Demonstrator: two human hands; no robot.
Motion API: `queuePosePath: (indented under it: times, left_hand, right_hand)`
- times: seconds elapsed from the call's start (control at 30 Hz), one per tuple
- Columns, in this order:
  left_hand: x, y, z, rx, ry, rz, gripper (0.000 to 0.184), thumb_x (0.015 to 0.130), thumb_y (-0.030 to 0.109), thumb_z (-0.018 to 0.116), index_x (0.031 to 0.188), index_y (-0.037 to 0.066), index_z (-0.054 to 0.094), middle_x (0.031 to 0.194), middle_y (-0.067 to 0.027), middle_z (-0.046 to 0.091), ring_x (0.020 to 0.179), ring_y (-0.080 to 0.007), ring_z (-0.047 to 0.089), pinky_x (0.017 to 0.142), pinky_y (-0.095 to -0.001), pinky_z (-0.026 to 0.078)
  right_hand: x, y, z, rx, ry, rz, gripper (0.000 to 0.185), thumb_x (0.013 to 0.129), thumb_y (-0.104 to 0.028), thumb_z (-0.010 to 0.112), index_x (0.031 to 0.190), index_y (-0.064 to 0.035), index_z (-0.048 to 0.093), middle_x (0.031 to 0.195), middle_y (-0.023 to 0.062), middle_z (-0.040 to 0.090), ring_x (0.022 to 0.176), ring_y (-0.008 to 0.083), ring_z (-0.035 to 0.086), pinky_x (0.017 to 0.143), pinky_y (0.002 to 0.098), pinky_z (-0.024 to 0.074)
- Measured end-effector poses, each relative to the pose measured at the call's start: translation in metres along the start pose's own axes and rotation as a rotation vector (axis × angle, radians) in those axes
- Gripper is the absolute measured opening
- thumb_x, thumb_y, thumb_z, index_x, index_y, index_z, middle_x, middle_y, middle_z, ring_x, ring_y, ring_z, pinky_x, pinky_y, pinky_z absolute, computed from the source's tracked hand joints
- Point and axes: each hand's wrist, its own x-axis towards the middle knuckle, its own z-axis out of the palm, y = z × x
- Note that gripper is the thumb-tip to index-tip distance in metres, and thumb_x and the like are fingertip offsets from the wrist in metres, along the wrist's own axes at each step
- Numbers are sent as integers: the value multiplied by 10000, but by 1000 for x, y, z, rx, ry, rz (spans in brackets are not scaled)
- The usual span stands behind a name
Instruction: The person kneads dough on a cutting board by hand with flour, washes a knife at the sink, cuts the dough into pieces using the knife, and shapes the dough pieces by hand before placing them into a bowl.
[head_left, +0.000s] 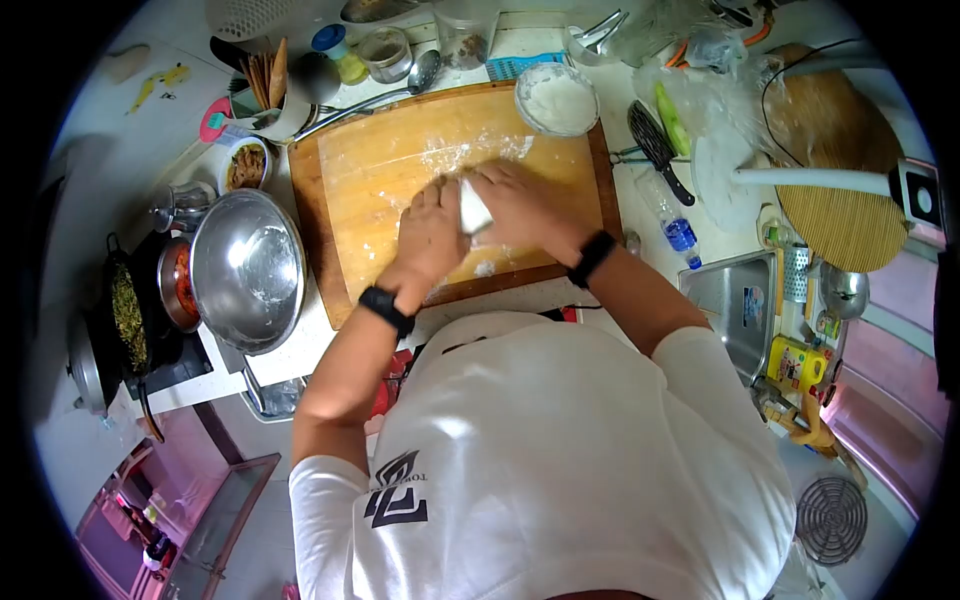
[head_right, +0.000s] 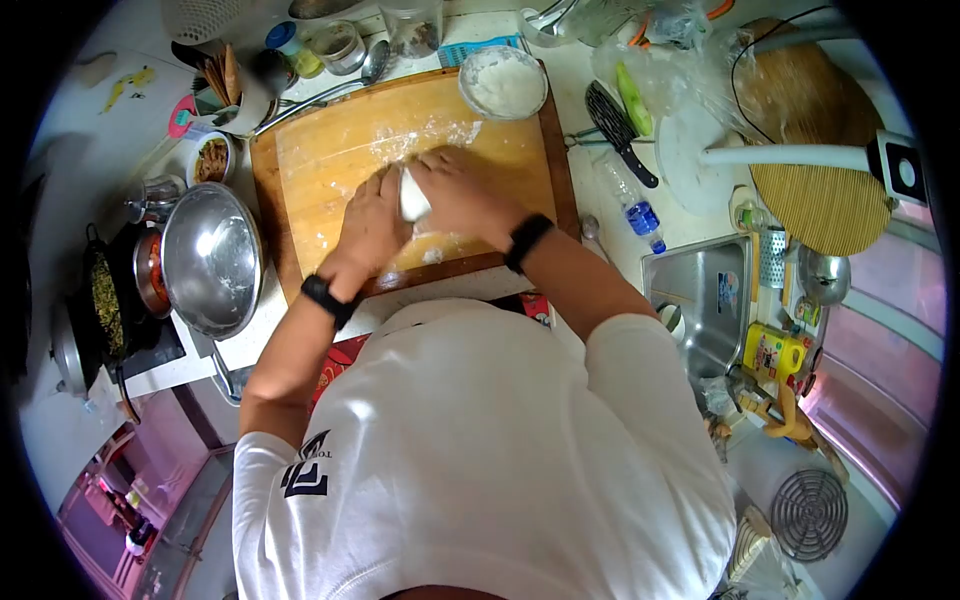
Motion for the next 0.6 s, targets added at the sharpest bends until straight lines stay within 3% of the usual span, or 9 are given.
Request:
queuePosePath:
  times: [0.1, 0.17, 0.2, 0.33, 0.6]
  left_hand:
    - [-33, 27, -33, -77, -109, -15, 798, 700, 169, 836, 1395, -14, 490, 1268, -222, 581, 1141, -408, 574, 979, -465, 482]
    - [-43, 24, -7, -65, -83, 13, 813, 681, 166, 842, 1394, -7, 493, 1234, -216, 583, 1117, -405, 574, 965, -468, 482]
    - [-46, 23, 3, -54, -55, 42, 828, 662, 163, 849, 1393, 0, 495, 1200, -211, 585, 1094, -403, 573, 950, -471, 481]
    - [-23, 6, 12, -50, 47, 75, 837, 617, 136, 867, 1366, 20, 511, 1272, -209, 582, 1138, -395, 571, 965, -468, 480]
    - [16, -12, 19, -32, 31, 33, 787, 674, 171, 863, 1369, 37, 519, 1281, -192, 611, 1140, -396, 586, 966, -460, 492]
  right_hand:
    - [-43, -35, -26, 76, -44, 9, 946, 641, -352, 895, 1445, -45, 501, 1403, 197, 530, 1296, 407, 495, 1113, 482, 407]
    - [-54, -35, -17, 143, -118, 32, 934, 656, -338, 885, 1453, -48, 492, 1406, 198, 517, 1296, 422, 490, 1115, 505, 399]
    - [-59, -32, -2, 81, -35, 37, 887, 665, -308, 879, 1430, -52, 509, 1363, 180, 539, 1283, 402, 501, 1091, 500, 412]
    - [-37, -11, 17, -51, 60, 71, 846, 650, -272, 884, 1396, -70, 539, 1344, 148, 555, 1283, 363, 508, 1106, 486, 391]
    - [3, 7, -3, -115, -43, 102, 710, 689, -261, 868, 1325, -120, 585, 1307, 116, 592, 1277, 338, 526, 1095, 455, 399]
